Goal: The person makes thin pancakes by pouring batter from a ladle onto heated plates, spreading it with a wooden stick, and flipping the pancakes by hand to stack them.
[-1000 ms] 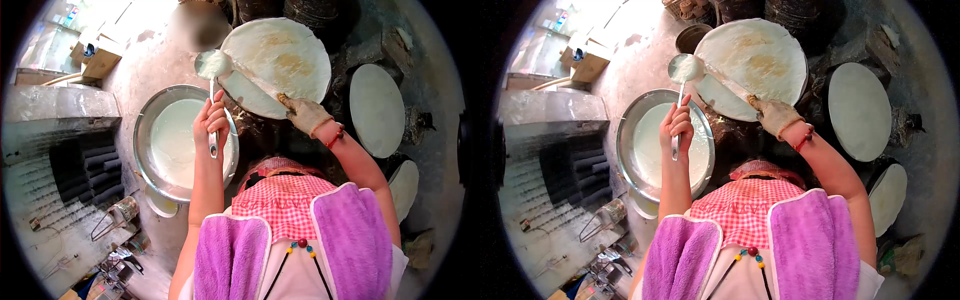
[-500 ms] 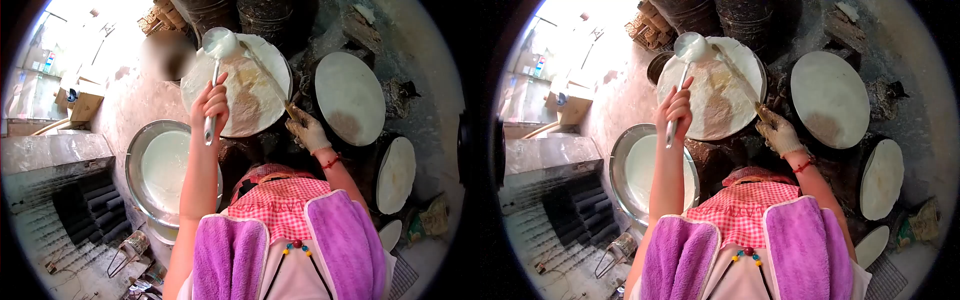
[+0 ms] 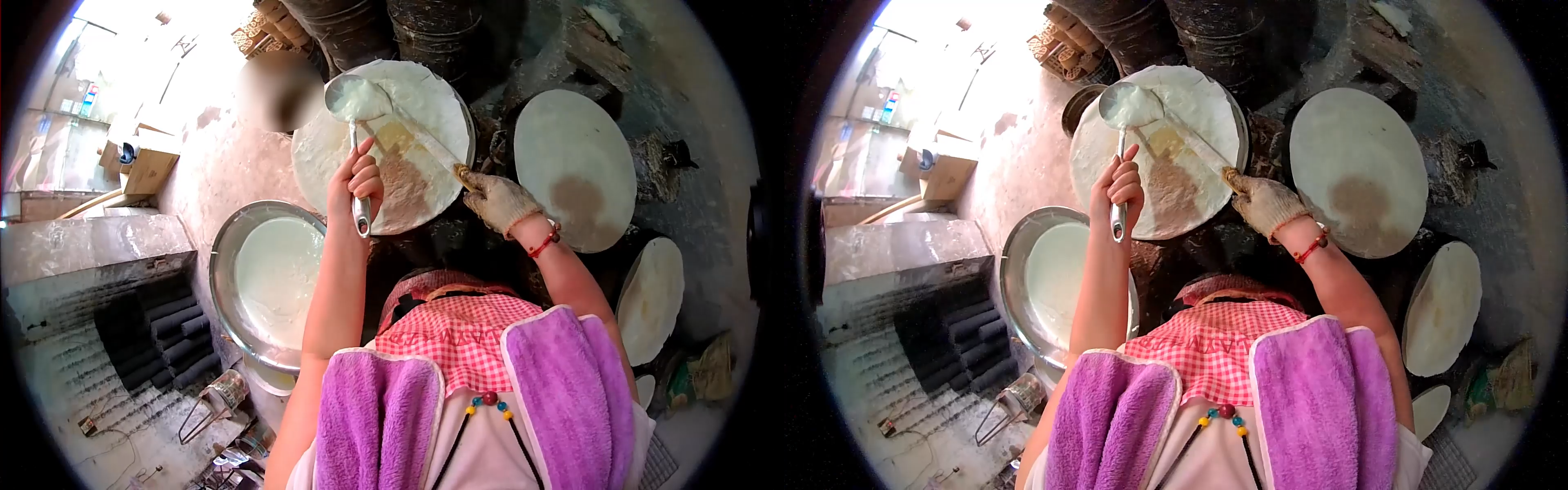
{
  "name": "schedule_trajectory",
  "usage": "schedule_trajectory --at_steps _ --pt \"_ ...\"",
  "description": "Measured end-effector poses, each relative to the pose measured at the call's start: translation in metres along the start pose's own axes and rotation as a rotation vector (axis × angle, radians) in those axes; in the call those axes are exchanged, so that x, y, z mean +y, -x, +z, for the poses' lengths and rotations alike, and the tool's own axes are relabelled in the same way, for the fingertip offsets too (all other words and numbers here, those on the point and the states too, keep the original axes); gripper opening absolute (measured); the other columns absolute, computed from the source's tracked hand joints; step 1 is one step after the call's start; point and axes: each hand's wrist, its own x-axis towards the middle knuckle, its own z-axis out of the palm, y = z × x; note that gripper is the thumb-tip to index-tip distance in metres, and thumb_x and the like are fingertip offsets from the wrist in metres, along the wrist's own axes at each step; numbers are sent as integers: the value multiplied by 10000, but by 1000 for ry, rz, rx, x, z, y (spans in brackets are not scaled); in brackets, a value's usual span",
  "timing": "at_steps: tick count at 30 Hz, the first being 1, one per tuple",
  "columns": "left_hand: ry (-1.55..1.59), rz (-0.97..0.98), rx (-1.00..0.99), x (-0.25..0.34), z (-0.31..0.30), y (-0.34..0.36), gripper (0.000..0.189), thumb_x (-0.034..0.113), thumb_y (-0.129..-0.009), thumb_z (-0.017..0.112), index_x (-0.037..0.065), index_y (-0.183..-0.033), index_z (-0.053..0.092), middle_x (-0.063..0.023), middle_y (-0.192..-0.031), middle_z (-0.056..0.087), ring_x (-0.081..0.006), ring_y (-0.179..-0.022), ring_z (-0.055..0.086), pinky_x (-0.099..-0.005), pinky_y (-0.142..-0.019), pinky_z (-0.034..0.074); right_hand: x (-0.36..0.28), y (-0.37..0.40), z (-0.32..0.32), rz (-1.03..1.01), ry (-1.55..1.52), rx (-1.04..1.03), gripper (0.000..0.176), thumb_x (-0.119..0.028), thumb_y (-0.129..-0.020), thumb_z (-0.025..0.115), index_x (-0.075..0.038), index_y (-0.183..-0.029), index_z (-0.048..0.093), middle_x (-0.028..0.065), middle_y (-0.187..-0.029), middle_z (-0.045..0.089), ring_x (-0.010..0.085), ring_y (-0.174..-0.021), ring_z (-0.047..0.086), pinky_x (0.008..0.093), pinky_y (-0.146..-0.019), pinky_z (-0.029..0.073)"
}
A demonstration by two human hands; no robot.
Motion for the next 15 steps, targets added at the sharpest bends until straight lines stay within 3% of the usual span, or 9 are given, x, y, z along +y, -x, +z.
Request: schedule_trajectory --at_steps 4,6,7,8,10,11,12,14,15 --pt "224 -118 -10 16 14 16 363 155 -1015 345 -108 -1264 362 -3 -675 351 -81 -474 341 -235 -411 350 14 22 11 -87 22 87 430 -229 -870 576 -217 -1298 537 164 -1063 654 296 -863 654 363 -723 524" --pt "236 -183 -51 27 32 37 417 164 -1019 322 -118 -1325 295 -21 -711 359 -91 -498 362 -242 -412 359 4 47 5 314 -632 -87 430 -161 -885 598 -174 -1310 534 81 -995 687 123 -723 648 246 -551 492" --pt "215 -204 -119 33 39 51 444 167 -1022 299 -111 -1362 239 -35 -742 361 -98 -517 375 -249 -416 372 -6 60 4 297 -769 33 412 -83 -881 614 -118 -1287 549 10 -969 665 12 -692 584 164 -468 412" --pt "211 -202 -154 34 51 66 448 170 -1023 290 -102 -1373 221 -36 -749 359 -95 -505 360 -247 -395 354 0 63 7 295 -755 22 412 -83 -881 614 -118 -1287 549 10 -969 665 12 -692 584 164 -468 412" --pt "45 -159 -166 41 60 84 432 165 -1021 317 -96 -1360 256 -29 -741 360 -79 -499 346 -232 -370 325 17 67 20 -174 -821 261 475 2 -870 603 -123 -1319 512 34 -1134 620 45 -818 602 188 -539 477" --pt "-168 -126 -81 46 59 85 412 157 -1019 332 -96 -1340 282 -25 -736 358 -70 -496 337 -225 -363 313 -20 74 2 12 -911 235 454 50 -858 601 -51 -1292 515 47 -1152 590 105 -914 600 233 -732 528" --pt "-379 -88 4 51 60 83 392 149 -1016 346 -97 -1319 309 -20 -731 355 -62 -493 329 -218 -355 301 -22 67 5 0 -908 221 454 50 -858 601 -51 -1292 515 47 -1152 590 105 -914 600 233 -732 528" --pt "-484 -53 112 54 65 87 344 130 -1007 378 -92 -1270 363 -6 -721 347 -48 -494 320 -205 -358 292 -25 46 12 -280 -643 359 404 56 -865 590 -3 -1259 525 67 -1150 586 149 -979 587 273 -849 512" --pt "-271 -144 64 60 63 91 380 142 -1012 360 -99 -1303 321 -14 -740 349 -53 -508 324 -203 -361 307 -27 43 16 -296 -641 359 404 56 -865 590 -3 -1259 525 67 -1150 586 149 -979 587 273 -849 512"
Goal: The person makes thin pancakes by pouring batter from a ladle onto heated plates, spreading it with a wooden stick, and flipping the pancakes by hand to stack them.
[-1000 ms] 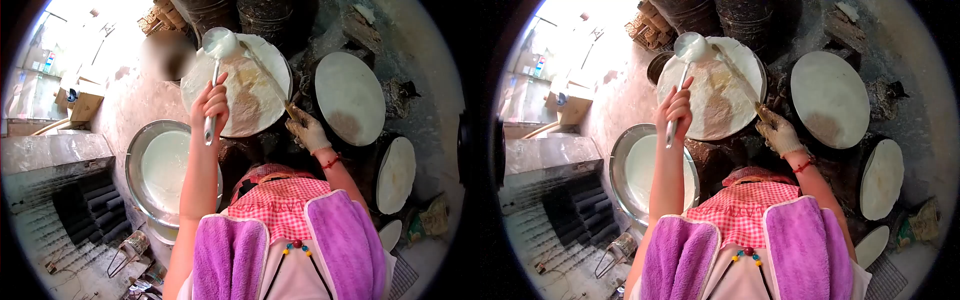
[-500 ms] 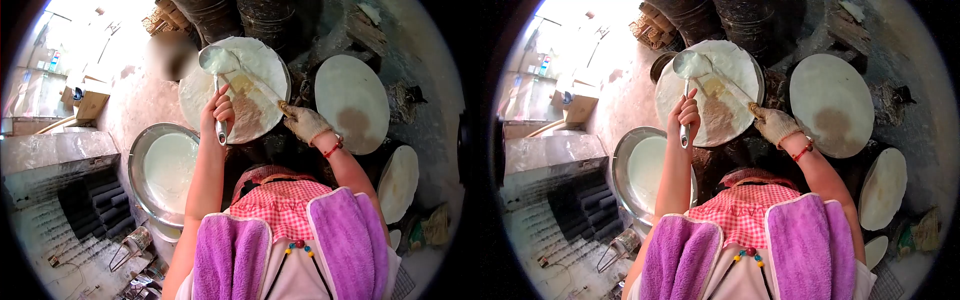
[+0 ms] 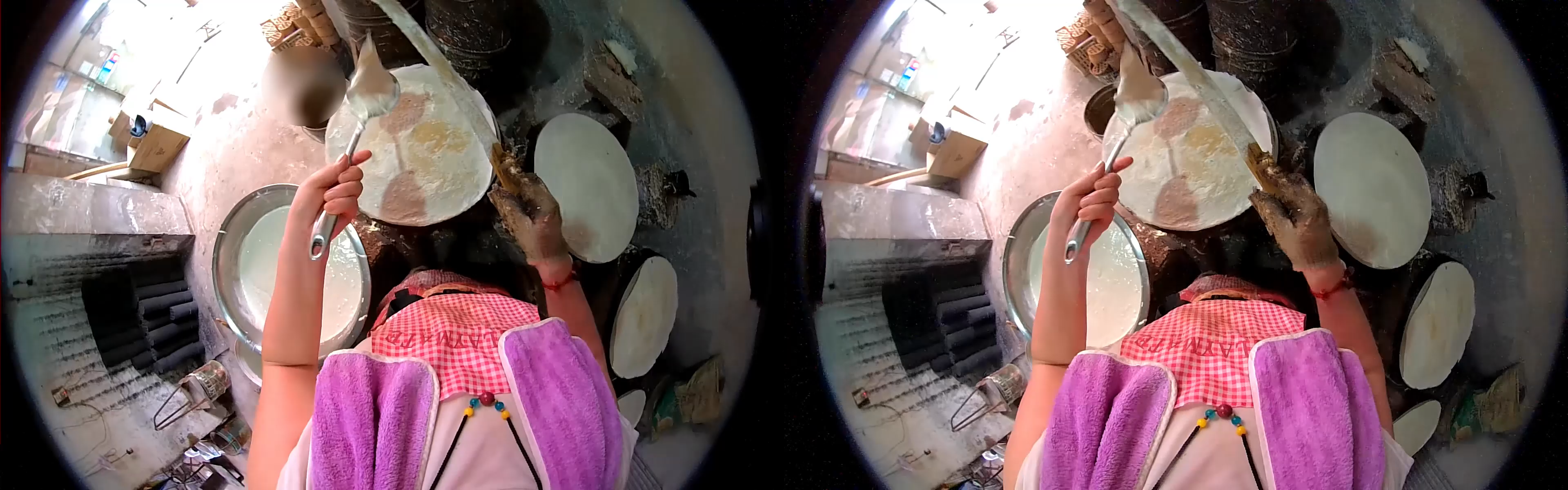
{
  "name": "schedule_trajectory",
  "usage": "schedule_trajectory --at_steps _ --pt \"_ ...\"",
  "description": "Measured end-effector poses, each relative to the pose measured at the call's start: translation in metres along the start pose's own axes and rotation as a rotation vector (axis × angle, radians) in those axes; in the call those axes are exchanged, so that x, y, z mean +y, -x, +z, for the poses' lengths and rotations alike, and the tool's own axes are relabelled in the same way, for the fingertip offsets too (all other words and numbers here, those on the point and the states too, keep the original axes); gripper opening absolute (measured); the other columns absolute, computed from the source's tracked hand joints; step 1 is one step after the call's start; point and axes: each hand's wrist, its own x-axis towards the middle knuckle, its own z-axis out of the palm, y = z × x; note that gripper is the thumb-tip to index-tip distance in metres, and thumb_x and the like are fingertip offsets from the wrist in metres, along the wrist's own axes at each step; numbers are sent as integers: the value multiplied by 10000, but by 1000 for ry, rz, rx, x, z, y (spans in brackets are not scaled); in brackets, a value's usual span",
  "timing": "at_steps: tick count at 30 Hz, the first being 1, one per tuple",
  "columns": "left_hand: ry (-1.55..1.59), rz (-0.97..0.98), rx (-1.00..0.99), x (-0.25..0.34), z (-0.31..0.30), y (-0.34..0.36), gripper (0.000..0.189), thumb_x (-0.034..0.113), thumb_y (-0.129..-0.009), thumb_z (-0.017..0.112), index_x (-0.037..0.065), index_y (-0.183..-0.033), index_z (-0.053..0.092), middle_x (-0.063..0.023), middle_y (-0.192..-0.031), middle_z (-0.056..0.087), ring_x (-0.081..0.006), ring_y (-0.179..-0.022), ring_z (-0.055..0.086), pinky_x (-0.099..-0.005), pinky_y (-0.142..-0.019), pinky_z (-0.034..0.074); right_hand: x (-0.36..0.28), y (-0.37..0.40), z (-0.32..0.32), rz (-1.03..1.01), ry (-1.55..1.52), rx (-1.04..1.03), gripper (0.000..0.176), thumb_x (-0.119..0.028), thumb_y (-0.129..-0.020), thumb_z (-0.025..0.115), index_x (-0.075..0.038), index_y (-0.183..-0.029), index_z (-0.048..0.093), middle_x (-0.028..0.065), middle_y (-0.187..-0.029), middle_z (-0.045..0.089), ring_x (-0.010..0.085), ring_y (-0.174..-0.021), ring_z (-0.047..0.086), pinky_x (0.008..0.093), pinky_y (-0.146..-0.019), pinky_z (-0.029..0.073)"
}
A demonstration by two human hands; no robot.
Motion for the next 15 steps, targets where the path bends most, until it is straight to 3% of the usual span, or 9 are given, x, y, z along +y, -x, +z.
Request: schedule_trajectory --at_steps 1,3,5,7,9,11,12,14,15 --pt "208 -95 -73 3 -2 4 416 154 -1016 341 -105 -1336 279 -22 -759 350 -57 -522 329 -200 -364 321 2 0 4 -63 73 39 378 0 -847 625 -7 -1218 555 97 -1101 605 202 -953 600 299 -823 508" --pt "315 -82 -40 1 -6 29 411 136 -1007 372 -111 -1327 299 -5 -736 336 -38 -502 318 -186 -343 295 12 4 10 -178 223 121 348 -113 -812 696 -14 -1136 615 157 -1001 641 308 -899 626 352 -769 502" --pt "-20 53 34 -4 -16 61 414 138 -1007 375 -94 -1343 299 12 -714 317 -28 -471 303 -181 -324 265 54 16 10 -149 335 114 387 -143 -822 683 -63 -1190 597 150 -1000 637 312 -904 622 365 -779 501" --pt "-473 247 334 -22 -9 94 416 145 -1008 385 -73 -1354 310 25 -706 303 -17 -449 286 -168 -316 232 62 19 7 -111 448 113 428 -174 -831 670 -112 -1245 578 143 -998 633 315 -909 618 377 -790 501" --pt "-466 289 406 -30 -18 125 410 150 -1006 397 -56 -1353 331 30 -715 303 -16 -458 276 -161 -321 222 42 12 16 8 767 -49 504 -229 -844 640 -212 -1331 507 145 -992 627 328 -921 609 405 -809 495" --pt "-121 301 282 -30 -43 158 426 160 -1019 352 -70 -1371 284 17 -720 300 -32 -464 272 -172 -341 250 30 -3 26 91 841 -61 478 -252 -863 598 -238 -1330 495 156 -959 620 342 -919 600 429 -824 490" --pt "-119 297 282 -35 -48 171 426 160 -1019 352 -70 -1371 284 17 -720 300 -32 -464 272 -172 -341 250 40 -12 29 146 900 -107 453 -244 -864 595 -222 -1308 513 163 -986 620 346 -935 599 433 -833 487" --pt "342 351 234 -42 -55 195 414 150 -1024 298 -79 -1369 290 3 -710 300 -52 -466 296 -196 -342 268 41 -28 37 210 969 -176 364 -251 -892 537 -175 -1248 552 184 -1075 613 370 -991 586 449 -867 475" --pt "345 345 237 -45 -60 204 414 150 -1024 298 -79 -1369 290 3 -710 300 -52 -466 296 -196 -342 268 45 -35 39 217 972 -176 364 -251 -892 537 -175 -1248 552 184 -1075 613 370 -991 586 449 -867 475"
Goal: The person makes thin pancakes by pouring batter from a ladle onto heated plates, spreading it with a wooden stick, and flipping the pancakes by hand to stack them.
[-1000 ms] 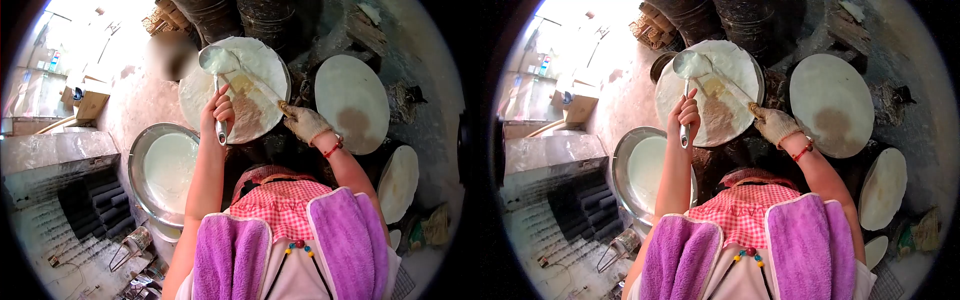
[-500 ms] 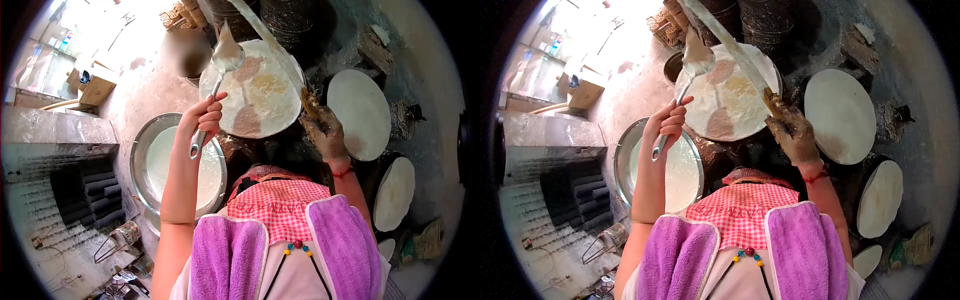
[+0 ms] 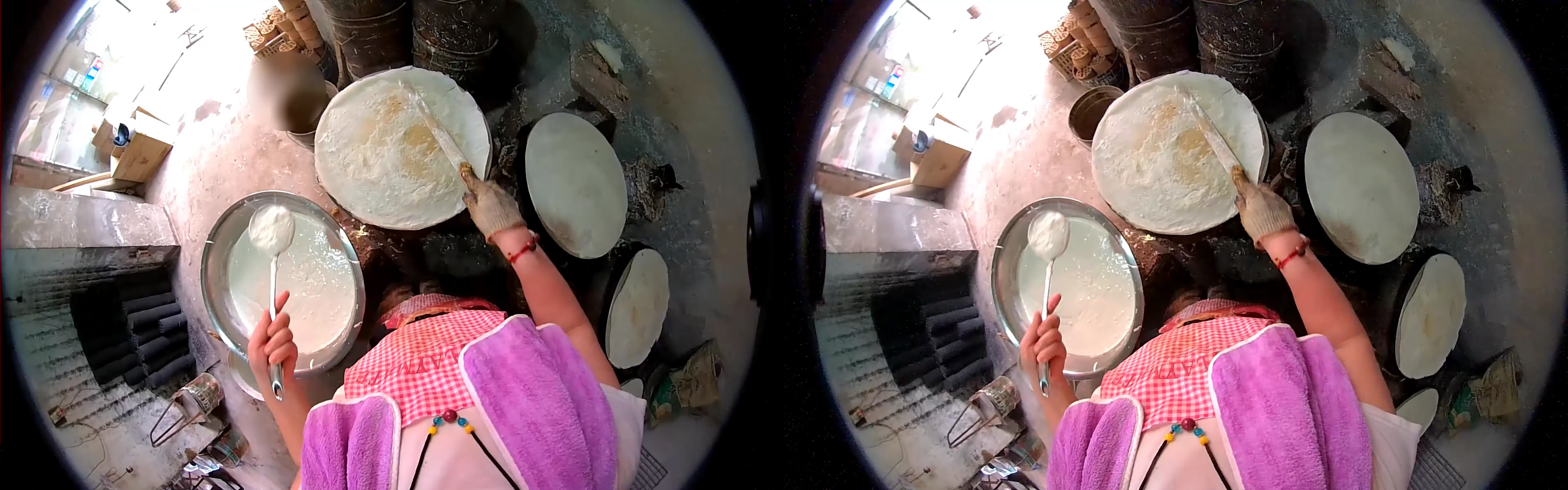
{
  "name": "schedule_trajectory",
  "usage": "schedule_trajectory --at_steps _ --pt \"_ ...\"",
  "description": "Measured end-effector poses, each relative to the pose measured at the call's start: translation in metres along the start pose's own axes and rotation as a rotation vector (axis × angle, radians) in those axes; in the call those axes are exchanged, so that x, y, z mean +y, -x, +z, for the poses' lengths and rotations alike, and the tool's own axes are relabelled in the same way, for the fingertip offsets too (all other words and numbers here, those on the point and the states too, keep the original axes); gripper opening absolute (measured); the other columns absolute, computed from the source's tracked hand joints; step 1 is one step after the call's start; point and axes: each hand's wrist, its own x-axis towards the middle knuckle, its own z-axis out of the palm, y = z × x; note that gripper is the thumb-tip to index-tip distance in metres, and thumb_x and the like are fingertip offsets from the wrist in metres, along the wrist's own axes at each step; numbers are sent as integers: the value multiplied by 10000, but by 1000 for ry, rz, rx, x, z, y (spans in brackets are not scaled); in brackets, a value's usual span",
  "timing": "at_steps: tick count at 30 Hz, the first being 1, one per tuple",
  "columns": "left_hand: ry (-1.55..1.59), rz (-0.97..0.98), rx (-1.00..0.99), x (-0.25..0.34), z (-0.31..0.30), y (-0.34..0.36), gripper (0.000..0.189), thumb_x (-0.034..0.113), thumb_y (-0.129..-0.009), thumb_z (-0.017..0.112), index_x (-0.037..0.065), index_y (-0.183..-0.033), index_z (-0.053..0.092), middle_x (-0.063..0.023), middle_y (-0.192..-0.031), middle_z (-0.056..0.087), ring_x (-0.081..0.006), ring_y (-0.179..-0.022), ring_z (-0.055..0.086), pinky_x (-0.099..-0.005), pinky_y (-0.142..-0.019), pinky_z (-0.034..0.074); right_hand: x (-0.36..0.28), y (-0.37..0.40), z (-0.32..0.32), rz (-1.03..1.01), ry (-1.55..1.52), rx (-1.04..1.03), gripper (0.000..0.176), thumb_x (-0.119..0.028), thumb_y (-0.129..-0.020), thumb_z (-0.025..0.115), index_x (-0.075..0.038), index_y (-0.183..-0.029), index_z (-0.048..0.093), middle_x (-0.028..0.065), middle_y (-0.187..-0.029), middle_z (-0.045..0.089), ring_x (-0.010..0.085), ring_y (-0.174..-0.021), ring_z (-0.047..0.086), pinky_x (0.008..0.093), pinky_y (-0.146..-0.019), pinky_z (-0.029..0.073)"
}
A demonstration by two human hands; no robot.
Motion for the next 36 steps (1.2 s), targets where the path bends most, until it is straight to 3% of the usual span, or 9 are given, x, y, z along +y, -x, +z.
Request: schedule_trajectory --at_steps 12,14,16,18,21,24,30,34,36 --pt "-157 189 28 19 -37 38 431 154 -1025 277 -85 -1383 253 1 -727 325 -36 -460 299 -169 -333 305 0 10 -10 81 -7 -129 472 -220 -898 512 -180 -1364 448 250 -1118 585 422 -1028 553 470 -894 441" --pt "-103 169 -3 19 -36 39 434 153 -1025 275 -81 -1389 239 -3 -736 327 -40 -469 308 -173 -340 309 -7 19 -2 50 3 -62 475 -203 -902 525 -196 -1371 448 201 -1028 641 343 -870 632 415 -763 506" --pt "-52 163 -24 21 -36 41 438 152 -1025 272 -78 -1396 225 -7 -746 328 -43 -478 317 -176 -346 314 -23 43 -17 347 -672 -298 477 -159 -904 545 -194 -1372 459 93 -963 663 182 -688 622 301 -594 505" --pt "25 110 -103 23 -41 40 444 149 -1026 268 -71 -1406 203 -14 -760 329 -50 -492 330 -183 -357 323 -39 61 -16 329 -726 -323 480 -105 -904 551 -181 -1370 470 7 -887 630 75 -581 528 210 -496 440" --pt "21 92 -91 23 -37 41 439 146 -1025 269 -67 -1404 215 -18 -760 336 -52 -489 332 -185 -357 329 -29 56 53 -343 -759 -84 464 -165 -897 559 -218 -1352 486 109 -1017 649 191 -808 624 301 -714 510" --pt "-3 98 -52 20 -33 42 435 149 -1023 284 -64 -1398 237 -17 -755 343 -45 -480 330 -181 -350 329 -92 41 15 -142 -29 -228 433 -229 -900 526 -223 -1333 497 185 -1103 611 315 -984 602 393 -871 484" --pt "-88 141 15 15 -38 44 439 153 -1015 311 -62 -1394 257 -1 -726 340 -31 -456 314 -170 -329 327 -115 -17 23 -239 6 -289 454 -246 -890 516 -219 -1342 484 187 -1148 598 355 -1063 562 417 -929 450" --pt "-104 170 66 15 -41 49 450 142 -1013 305 -60 -1408 229 0 -725 333 -27 -454 311 -164 -327 328 -102 2 25 -202 -197 -418 517 -232 -869 593 -183 -1366 461 188 -1241 568 320 -1111 564 362 -972 430" --pt "-75 173 41 18 -44 52 461 136 -1013 298 -58 -1419 198 1 -723 325 -23 -456 310 -162 -326 330 -54 23 64 -279 -1105 -359 598 -174 -810 705 -134 -1360 474 145 -1242 589 227 -1080 590 317 -921 465"
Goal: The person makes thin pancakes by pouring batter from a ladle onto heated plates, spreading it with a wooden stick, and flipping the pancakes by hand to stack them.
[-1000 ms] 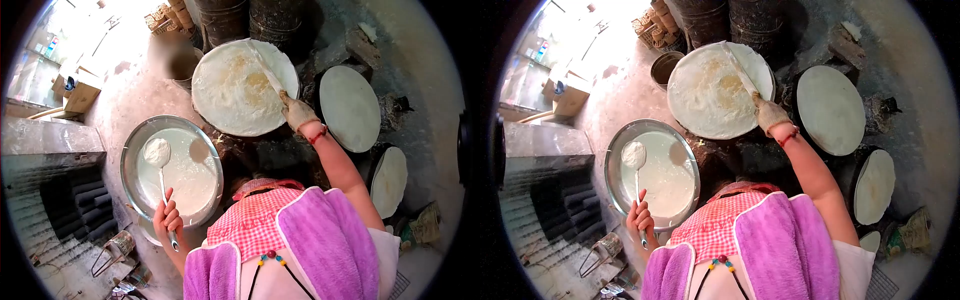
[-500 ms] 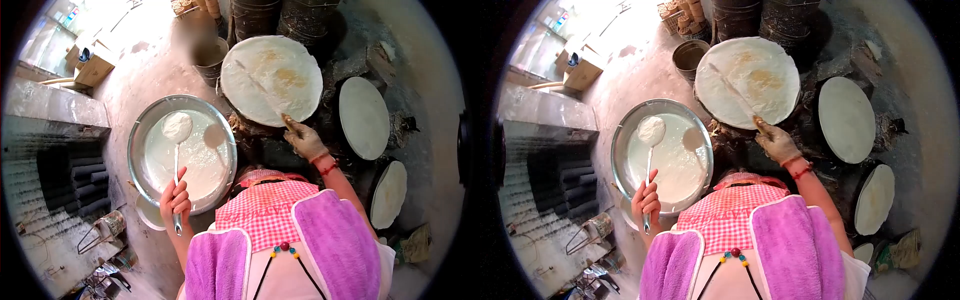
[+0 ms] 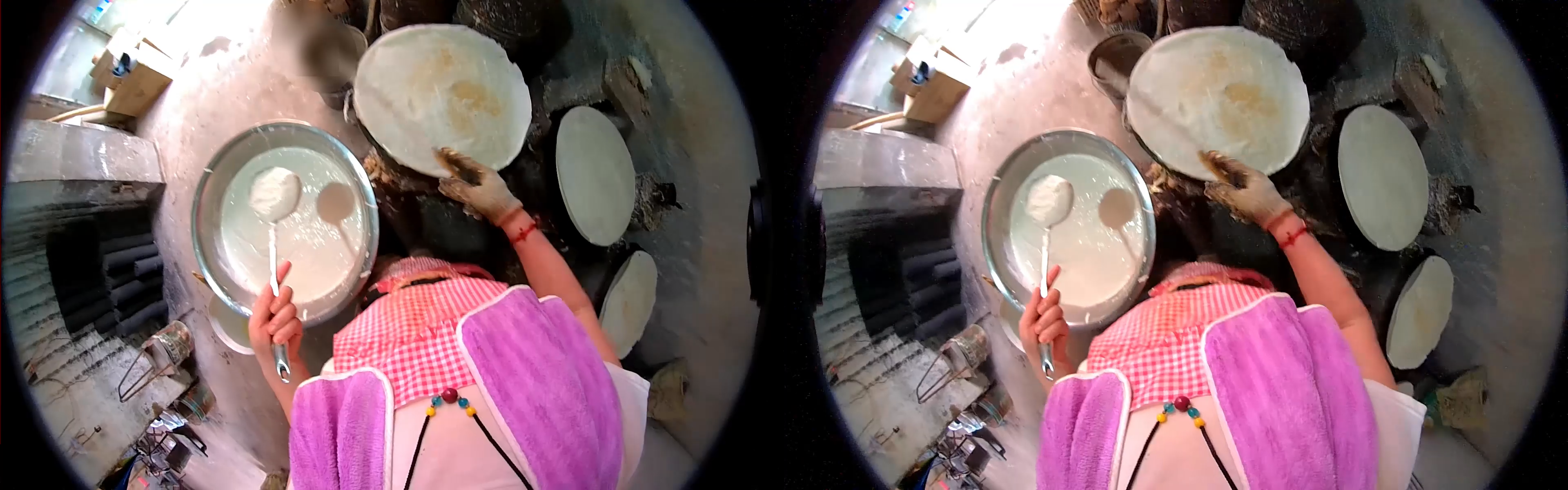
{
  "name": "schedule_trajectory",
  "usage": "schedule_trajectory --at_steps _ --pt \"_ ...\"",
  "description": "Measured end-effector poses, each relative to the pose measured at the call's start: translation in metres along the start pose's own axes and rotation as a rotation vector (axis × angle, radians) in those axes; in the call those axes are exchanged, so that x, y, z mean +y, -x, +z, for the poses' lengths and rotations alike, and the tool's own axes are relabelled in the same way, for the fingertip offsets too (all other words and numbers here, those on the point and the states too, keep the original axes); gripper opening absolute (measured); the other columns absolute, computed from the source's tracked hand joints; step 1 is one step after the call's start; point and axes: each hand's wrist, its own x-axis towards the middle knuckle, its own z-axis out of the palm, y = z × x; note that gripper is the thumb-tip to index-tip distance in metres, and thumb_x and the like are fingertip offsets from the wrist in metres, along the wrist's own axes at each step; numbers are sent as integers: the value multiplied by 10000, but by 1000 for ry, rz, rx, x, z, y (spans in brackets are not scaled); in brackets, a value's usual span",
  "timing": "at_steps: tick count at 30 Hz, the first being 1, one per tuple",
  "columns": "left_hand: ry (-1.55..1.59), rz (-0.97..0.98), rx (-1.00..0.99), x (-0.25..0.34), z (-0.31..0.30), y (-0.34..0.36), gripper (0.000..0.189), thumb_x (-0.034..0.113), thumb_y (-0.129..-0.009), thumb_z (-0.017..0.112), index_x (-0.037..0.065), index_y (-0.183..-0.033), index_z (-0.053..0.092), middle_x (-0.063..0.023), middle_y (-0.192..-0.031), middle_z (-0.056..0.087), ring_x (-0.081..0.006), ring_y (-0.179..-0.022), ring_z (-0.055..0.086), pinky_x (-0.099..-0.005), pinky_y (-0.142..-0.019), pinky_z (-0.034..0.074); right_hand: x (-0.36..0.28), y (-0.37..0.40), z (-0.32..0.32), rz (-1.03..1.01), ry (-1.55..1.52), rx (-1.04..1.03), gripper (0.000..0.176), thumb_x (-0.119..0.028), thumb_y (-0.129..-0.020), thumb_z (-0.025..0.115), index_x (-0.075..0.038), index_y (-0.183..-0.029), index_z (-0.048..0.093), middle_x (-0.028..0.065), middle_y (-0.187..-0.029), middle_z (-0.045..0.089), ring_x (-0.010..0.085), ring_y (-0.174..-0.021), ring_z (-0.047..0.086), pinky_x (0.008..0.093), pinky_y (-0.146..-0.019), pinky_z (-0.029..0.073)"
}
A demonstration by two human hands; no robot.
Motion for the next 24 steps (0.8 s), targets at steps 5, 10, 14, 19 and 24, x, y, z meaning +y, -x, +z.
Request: schedule_trajectory --at_steps 5,10,14,19,24 --pt "-18 6 2 7 -2 3 466 148 -1023 276 -59 -1425 163 -9 -734 327 -41 -456 323 -181 -330 336 10 78 10 667 -219 142 387 12 -821 644 -39 -1195 559 55 -884 649 145 -664 617 263 -561 512" --pt "-12 -25 18 15 0 3 472 142 -1023 277 -67 -1427 152 -18 -750 339 -41 -452 320 -184 -335 325 42 46 48 450 -380 356 298 27 -849 572 -39 -1139 598 55 -842 639 136 -661 602 257 -592 512" --pt "37 -47 -29 24 -7 12 478 128 -1020 280 -59 -1436 138 -18 -747 341 -38 -445 304 -187 -346 317 73 32 44 418 -176 511 307 34 -798 569 -47 -1086 639 54 -853 654 126 -722 620 244 -633 501" --pt "172 -70 -75 35 -1 32 498 186 -1034 212 -27 -1460 66 -42 -782 351 -70 -472 331 -218 -385 340 51 22 53 337 65 478 291 8 -736 635 -85 -1008 683 37 -746 628 112 -604 568 265 -565 477" --pt "294 -122 -193 43 -7 36 514 197 -1041 222 -19 -1469 37 -33 -767 343 -100 -521 382 -243 -468 391 40 -25 115 347 15 241 360 5 -761 647 -50 -1116 636 41 -891 653 105 -669 590 254 -621 500"
